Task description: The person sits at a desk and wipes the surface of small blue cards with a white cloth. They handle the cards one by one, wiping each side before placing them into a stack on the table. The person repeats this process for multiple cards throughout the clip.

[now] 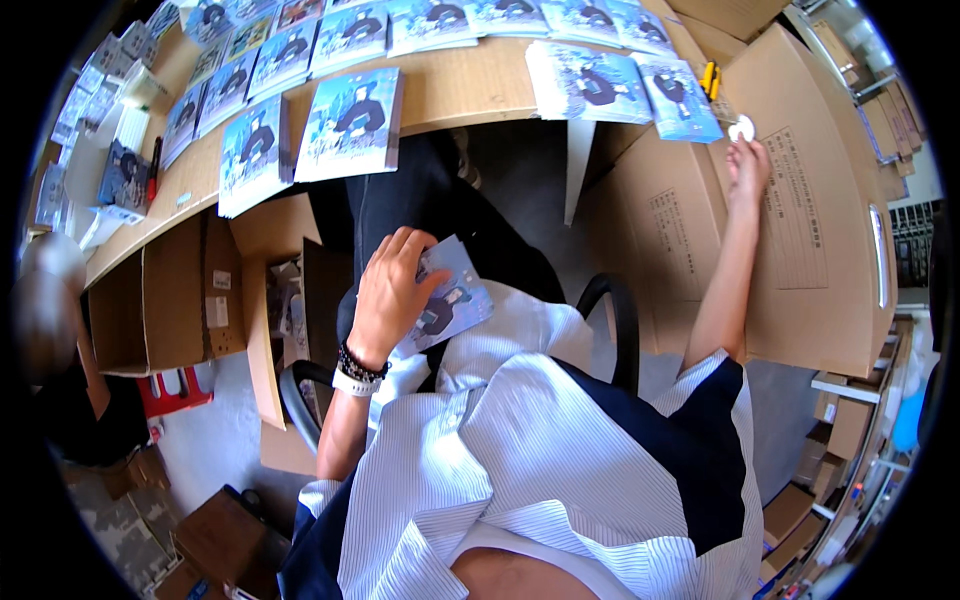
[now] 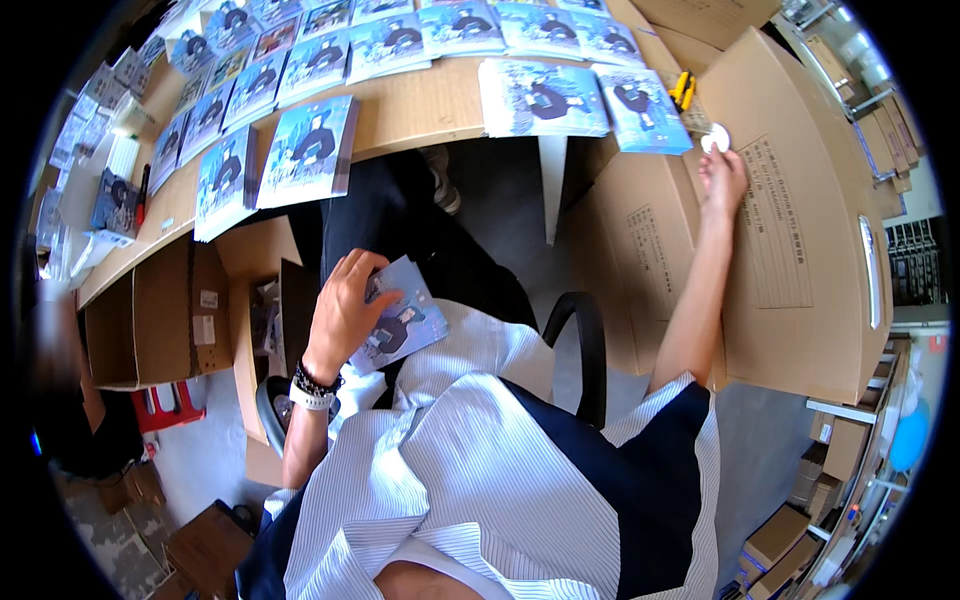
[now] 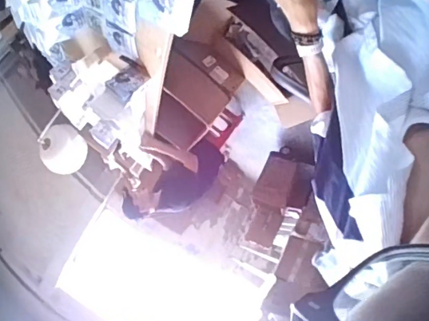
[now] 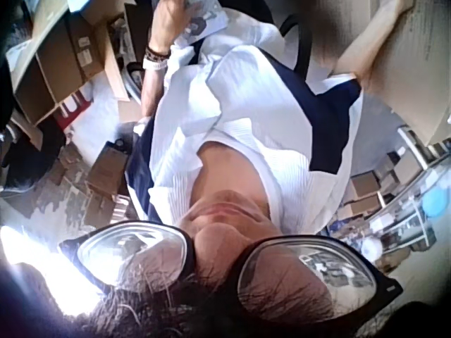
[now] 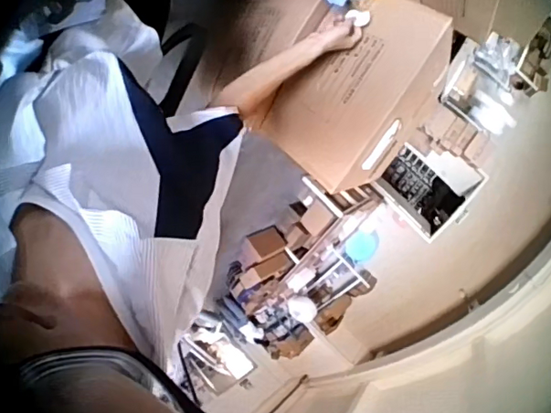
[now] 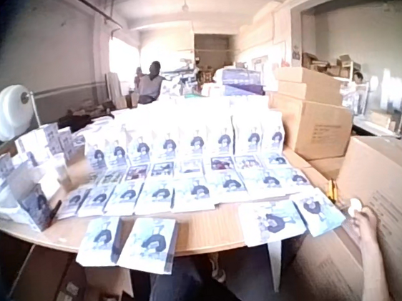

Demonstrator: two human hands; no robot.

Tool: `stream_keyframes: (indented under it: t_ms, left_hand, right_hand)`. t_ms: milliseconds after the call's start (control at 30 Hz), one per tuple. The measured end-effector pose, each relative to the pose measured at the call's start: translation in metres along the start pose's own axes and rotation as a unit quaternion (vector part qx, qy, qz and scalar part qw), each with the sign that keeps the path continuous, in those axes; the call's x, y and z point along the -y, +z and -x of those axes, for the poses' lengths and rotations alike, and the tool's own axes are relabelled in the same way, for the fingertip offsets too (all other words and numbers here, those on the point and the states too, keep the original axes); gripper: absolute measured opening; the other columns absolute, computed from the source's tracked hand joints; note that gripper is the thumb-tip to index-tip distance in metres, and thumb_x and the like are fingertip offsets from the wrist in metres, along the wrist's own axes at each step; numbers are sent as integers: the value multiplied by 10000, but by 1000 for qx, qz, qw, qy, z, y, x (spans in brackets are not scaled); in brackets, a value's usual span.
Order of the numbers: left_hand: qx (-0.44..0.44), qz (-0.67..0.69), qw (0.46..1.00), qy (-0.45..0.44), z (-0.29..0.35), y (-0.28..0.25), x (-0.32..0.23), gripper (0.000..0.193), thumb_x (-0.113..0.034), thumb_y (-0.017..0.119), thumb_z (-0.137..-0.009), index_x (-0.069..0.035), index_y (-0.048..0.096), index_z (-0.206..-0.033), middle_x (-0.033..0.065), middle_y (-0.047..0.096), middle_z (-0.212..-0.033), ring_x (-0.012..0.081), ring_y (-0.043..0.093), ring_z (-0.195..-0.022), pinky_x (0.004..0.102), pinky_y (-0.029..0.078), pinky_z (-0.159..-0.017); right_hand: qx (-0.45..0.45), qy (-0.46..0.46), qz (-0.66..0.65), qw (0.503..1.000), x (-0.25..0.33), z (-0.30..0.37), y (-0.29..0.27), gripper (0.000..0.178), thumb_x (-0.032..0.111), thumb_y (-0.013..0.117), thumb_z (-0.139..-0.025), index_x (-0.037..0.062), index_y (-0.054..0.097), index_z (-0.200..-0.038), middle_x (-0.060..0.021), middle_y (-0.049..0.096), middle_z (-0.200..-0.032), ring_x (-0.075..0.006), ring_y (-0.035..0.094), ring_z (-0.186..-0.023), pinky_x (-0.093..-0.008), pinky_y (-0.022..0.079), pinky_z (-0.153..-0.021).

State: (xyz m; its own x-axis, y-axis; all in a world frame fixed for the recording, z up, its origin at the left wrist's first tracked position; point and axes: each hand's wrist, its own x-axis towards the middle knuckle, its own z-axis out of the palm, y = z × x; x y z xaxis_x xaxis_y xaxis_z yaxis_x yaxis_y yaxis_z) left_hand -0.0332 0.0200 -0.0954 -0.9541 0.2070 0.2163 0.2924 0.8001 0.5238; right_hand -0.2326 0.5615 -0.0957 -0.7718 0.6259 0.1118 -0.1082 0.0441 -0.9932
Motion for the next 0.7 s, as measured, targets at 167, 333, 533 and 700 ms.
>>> stream_keyframes:
  t_ms: [167, 333, 533, 700]
  left_hand:
    - [16, 79, 995, -51, 5, -33, -21, 164, -124, 708, -916, -28, 681, -1046, 168, 699, -891, 303, 703, -737, 346, 555, -633]
    - [26, 85, 996, -23, 13, -50, -38, 133, -105, 703, -924, -15, 729, -1018, 173, 726, -882, 284, 724, -711, 304, 568, -648]
    - [42, 112, 992, -40, 21, -49, -52, 130, -76, 740, -880, 7, 764, -977, 164, 746, -849, 237, 736, -707, 281, 566, -645]
    - [36, 141, 988, -48, 22, -47, -52, 126, -75, 738, -872, 2, 762, -969, 144, 743, -821, 219, 717, -669, 289, 540, -608]
  right_hand:
    - [57, -119, -3, 991, 72, 124, 19, 289, 82, 650, -973, -1, 582, -1241, -101, 684, -1102, -133, 647, -869, -282, 530, -758]
    - [345, -44, -32, 937, 75, 253, 73, 333, 59, 595, -990, 18, 549, -1317, -105, 683, -1090, -104, 650, -793, -226, 519, -651]
    - [515, -38, -26, 856, 70, 336, 123, 226, 7, 642, -961, -4, 627, -1185, -90, 689, -931, -103, 670, -721, -216, 534, -614]
    - [523, -67, -9, 850, 68, 345, 130, 256, 3, 686, -928, 8, 651, -1181, -66, 681, -850, -99, 668, -689, -211, 531, -604]
